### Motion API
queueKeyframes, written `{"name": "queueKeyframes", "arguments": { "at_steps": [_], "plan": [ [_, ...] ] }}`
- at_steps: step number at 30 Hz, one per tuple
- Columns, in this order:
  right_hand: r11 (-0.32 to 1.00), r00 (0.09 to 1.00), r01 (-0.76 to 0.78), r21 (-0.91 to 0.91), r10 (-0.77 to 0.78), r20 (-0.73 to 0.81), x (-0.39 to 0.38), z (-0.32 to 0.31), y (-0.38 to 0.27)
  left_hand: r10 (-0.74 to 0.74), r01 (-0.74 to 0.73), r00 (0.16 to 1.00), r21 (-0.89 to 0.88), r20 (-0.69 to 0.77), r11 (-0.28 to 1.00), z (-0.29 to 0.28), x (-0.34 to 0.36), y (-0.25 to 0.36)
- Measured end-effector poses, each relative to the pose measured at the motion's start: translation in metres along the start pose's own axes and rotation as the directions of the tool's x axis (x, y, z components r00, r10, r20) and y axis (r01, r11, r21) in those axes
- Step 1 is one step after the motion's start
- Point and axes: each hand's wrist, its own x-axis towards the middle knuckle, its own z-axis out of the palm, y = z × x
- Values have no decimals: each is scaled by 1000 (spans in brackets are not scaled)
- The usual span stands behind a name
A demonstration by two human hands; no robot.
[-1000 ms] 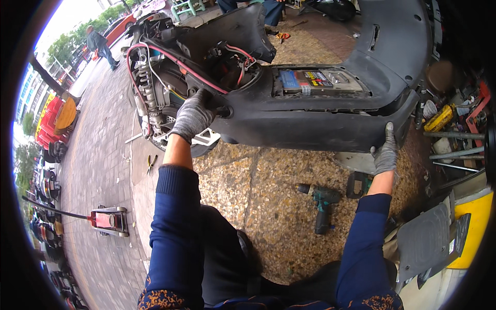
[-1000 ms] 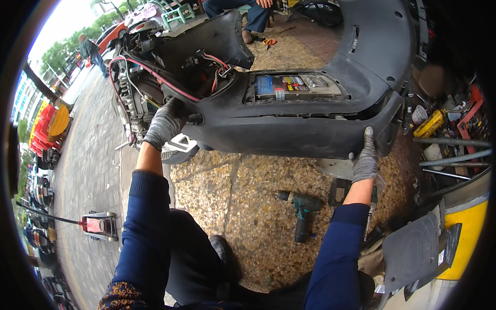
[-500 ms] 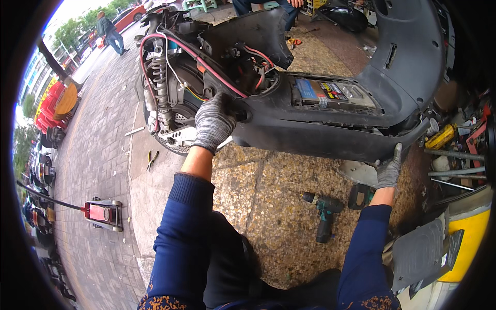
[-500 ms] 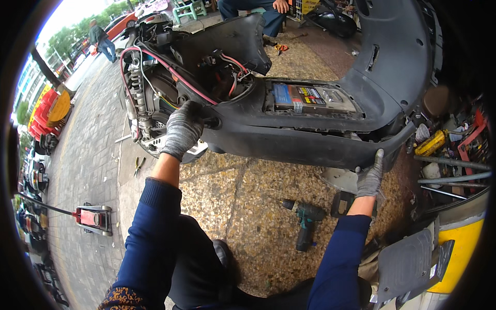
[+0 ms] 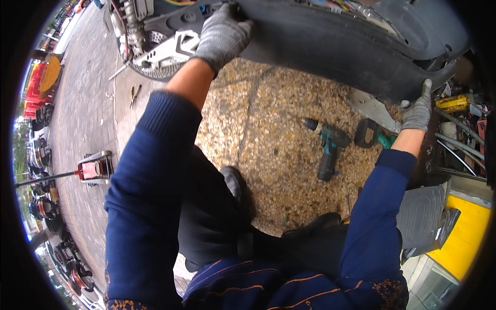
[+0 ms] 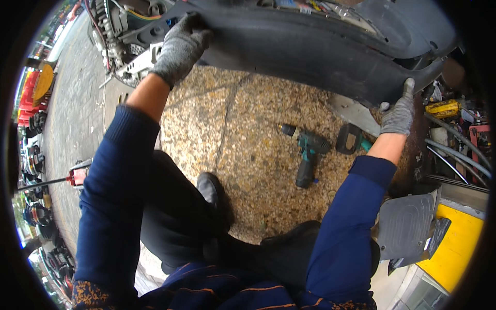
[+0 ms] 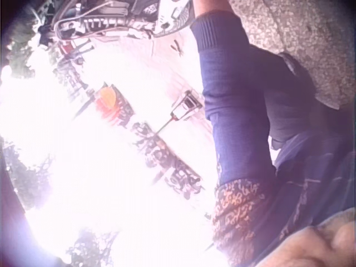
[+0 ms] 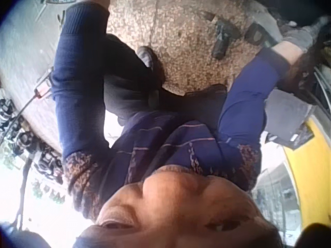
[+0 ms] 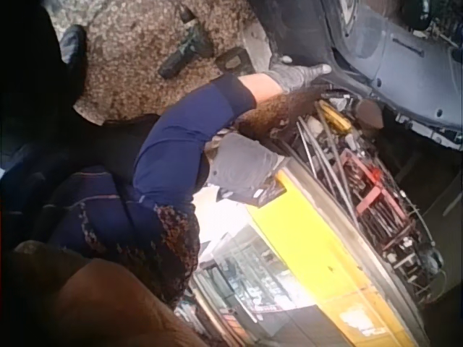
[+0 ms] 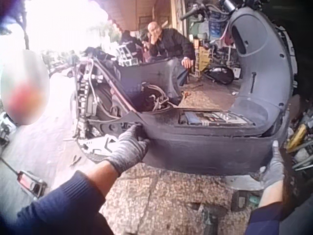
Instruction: The person uses a cordless impact driver to remove and reinstall screws on a scooter's body panels. They remove a side panel, then a lower panel, and later reattach both panels to the scooter frame.
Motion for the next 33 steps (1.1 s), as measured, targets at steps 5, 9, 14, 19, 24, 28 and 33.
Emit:
{"name": "queueKeyframes", "arguments": {
  "at_steps": [5,9,14,19,24,28,33],
  "plan": [
    [998,998,61,-34,-60,32,-9,-3,-7,-93,84,992,-96,-86,992,4,1,3],
    [998,998,52,-23,-51,42,-11,-4,-9,-4,9,999,151,-35,989,-4,-2,3],
    [999,997,31,22,-32,75,-4,-7,-4,-67,22,985,269,156,963,-16,12,4],
    [998,989,0,62,-9,147,8,-7,3,-133,109,969,125,207,986,-17,19,6],
    [991,992,26,130,-42,120,-3,-9,8,-178,194,973,-99,150,976,-14,20,6],
    [964,983,103,245,-136,121,-26,-17,13,-275,298,950,-162,148,941,-7,20,3],
    [953,988,106,284,-134,82,-37,-23,13,-257,282,957,-225,131,933,-4,20,1]
  ]
}}
